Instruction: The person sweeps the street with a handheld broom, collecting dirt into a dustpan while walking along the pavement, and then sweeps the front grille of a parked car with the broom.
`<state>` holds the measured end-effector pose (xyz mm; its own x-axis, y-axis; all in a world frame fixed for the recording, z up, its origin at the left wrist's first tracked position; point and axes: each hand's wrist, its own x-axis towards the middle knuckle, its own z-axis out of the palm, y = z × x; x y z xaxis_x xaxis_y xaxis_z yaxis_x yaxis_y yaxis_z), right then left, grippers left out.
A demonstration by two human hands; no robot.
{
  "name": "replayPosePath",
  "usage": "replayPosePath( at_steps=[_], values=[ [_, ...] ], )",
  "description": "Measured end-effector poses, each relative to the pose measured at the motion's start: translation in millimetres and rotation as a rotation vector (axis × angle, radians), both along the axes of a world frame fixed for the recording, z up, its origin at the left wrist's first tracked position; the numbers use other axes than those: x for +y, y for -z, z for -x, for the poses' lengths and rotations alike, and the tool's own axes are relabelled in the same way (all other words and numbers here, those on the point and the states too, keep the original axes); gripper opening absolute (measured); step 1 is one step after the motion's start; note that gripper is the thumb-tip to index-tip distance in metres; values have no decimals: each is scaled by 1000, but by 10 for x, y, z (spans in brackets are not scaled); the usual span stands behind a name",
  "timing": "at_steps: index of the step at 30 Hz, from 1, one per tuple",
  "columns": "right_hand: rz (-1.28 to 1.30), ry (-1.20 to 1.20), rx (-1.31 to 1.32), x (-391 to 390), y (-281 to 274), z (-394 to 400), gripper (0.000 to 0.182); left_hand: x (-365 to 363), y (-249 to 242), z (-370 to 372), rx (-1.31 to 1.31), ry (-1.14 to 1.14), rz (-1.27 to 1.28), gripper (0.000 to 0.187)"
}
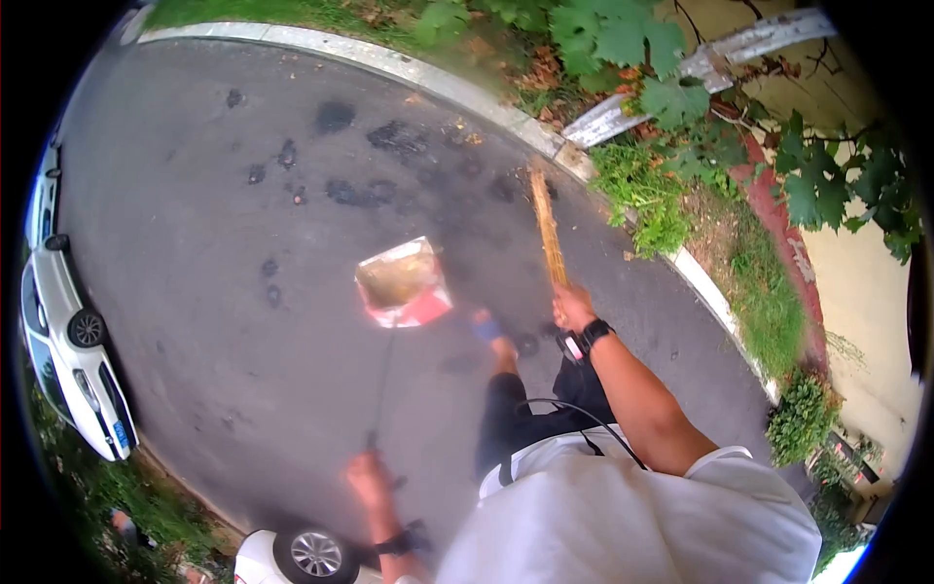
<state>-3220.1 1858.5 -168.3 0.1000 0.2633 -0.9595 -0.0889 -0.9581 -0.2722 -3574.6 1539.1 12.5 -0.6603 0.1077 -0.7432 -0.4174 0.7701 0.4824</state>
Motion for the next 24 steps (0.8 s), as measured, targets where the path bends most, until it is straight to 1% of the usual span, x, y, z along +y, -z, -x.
replayPosePath(
  at_steps=[3, 4, 6, 8, 9, 10, 11, 12, 13, 16, 17, 19, 20, 21, 22, 24],
  values=[
    [14, -24, -2, -152, 30, -108, 20, -96, 54, 154, 23, -5, -6, 27],
    [10, -43, 25, -119, -109, -59, 19, -64, 35, 188, 25, -36, 16, 27],
    [17, -82, 80, -56, -353, 31, 18, -359, 256, 367, 67, 51, -41, 27],
    [20, -34, 142, 3, -404, 124, 19, -589, 432, 493, 108, 110, -53, 27],
    [23, -8, 172, 62, -427, 170, 19, -569, 430, 535, 128, 123, -39, 27],
    [32, -12, 238, 184, -444, 210, 18, -487, 409, 589, 136, 116, -26, 27],
    [12, -35, 243, 267, -421, 307, 17, -458, 423, 650, 144, 109, -13, 27],
    [-2, -60, 248, 355, -403, 415, 16, -310, 291, 654, 140, 77, -1, 27],
    [-12, -88, 255, 453, -390, 536, 15, -240, 259, 693, 146, 51, 11, 27],
    [122, -343, 246, 905, -138, 865, 16, -172, 257, 864, 160, -5, 57, 27],
    [36, -399, 134, 1045, 1, 1008, 17, -128, 217, 935, 151, -22, 84, 27],
    [-153, -551, 112, 1431, -75, 1450, 19, 94, 173, 1013, 120, -124, 124, 27],
    [-150, -580, 120, 1604, -157, 1688, 21, 263, 115, 1039, 110, -183, 138, 28],
    [-150, -610, 128, 1792, -176, 1897, 22, 608, -82, 1013, 108, -258, 137, 28],
    [-158, -637, 139, 1956, -53, 2051, 23, 840, -175, 1029, 107, -334, 135, 28],
    [-167, -685, 164, 2207, 269, 2294, 25, 937, -173, 1163, 120, -281, 201, 29]
  ],
)
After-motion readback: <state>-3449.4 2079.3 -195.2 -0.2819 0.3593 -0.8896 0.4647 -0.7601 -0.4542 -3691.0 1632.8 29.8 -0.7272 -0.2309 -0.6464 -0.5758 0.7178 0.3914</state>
